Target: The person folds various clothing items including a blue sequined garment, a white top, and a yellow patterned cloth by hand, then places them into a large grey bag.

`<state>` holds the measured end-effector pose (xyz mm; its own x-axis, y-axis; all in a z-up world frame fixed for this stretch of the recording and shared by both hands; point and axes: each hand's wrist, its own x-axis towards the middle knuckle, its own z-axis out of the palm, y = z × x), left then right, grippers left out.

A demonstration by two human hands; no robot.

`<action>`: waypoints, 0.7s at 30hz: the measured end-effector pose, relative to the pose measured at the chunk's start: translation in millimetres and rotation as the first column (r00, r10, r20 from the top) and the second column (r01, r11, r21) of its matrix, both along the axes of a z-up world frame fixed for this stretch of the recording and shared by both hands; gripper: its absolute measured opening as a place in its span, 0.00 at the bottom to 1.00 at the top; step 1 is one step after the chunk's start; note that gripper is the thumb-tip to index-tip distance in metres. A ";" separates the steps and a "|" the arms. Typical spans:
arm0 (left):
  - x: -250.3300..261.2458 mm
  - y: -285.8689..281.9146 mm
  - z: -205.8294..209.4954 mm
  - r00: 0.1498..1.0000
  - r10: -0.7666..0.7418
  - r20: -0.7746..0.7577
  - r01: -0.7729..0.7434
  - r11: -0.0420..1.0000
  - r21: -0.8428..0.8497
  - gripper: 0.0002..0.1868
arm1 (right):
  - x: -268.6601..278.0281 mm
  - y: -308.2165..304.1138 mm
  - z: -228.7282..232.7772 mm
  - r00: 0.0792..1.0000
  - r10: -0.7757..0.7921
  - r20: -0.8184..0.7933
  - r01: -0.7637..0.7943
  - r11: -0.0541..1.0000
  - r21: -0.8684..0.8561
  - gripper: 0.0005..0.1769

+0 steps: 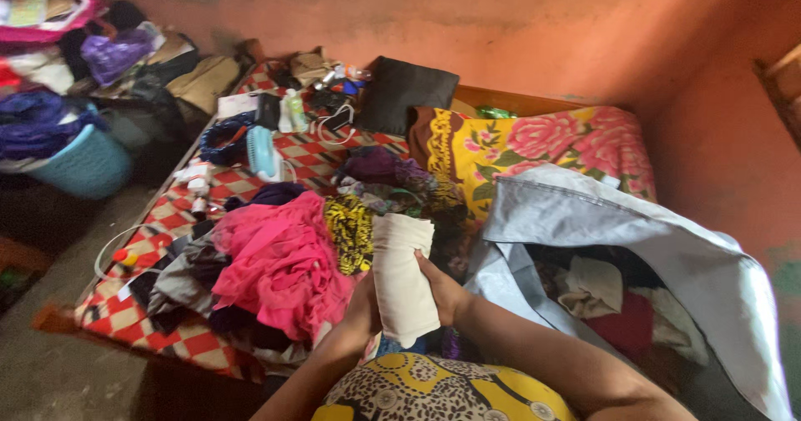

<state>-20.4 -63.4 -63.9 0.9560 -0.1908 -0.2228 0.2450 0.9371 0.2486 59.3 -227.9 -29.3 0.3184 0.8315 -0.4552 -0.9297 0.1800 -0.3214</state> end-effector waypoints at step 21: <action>48.8 -66.0 16.9 0.962 -0.232 -0.143 0.252 0.553 0.794 0.39 | -1.4 -111.2 0.8 0.863 -0.316 0.395 0.351 0.936 -0.017 0.41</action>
